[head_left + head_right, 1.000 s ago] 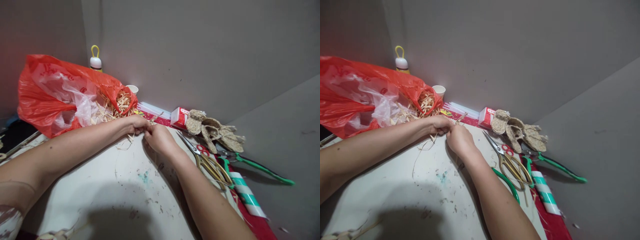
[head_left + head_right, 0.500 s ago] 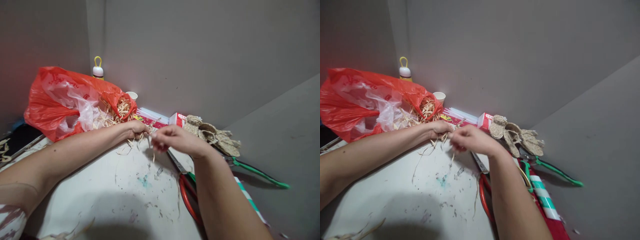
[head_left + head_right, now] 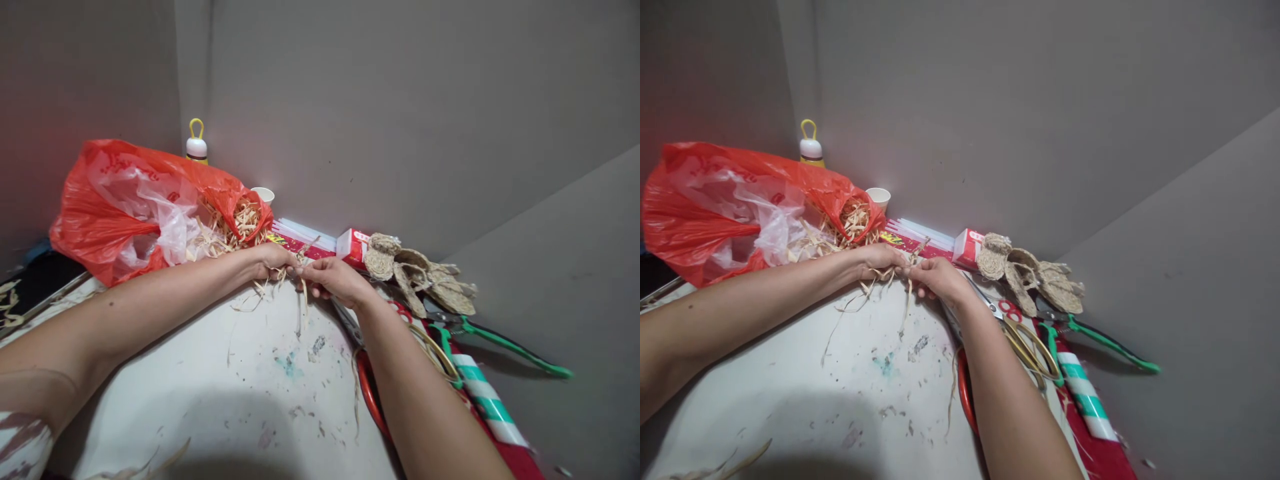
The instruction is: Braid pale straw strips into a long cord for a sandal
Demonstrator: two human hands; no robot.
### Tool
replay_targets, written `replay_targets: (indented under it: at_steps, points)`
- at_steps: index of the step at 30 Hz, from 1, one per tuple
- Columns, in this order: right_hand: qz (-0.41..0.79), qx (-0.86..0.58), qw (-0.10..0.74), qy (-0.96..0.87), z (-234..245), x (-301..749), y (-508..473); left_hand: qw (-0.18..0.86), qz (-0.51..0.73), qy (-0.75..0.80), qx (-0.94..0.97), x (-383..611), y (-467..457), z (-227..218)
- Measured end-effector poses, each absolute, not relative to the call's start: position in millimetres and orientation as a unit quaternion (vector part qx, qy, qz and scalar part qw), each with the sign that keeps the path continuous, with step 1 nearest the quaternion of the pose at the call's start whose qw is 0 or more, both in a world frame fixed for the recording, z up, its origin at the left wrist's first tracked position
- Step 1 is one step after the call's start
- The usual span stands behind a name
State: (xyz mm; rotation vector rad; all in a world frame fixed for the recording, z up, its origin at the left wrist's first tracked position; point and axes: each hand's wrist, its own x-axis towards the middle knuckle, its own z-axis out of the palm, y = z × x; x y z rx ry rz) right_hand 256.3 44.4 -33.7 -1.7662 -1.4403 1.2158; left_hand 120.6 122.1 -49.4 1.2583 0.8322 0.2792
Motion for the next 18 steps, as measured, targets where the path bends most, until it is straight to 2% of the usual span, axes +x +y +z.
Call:
replay_targets:
  at_steps: [11,18]
  points:
    - [0.466,-0.649,0.205,-0.565,-28,272,42,0.639,0.140,0.413,0.634,126,117,-55]
    - [0.462,-0.653,0.176,-0.574,-29,282,42,0.582,0.087,0.436,0.681,123,113,-53]
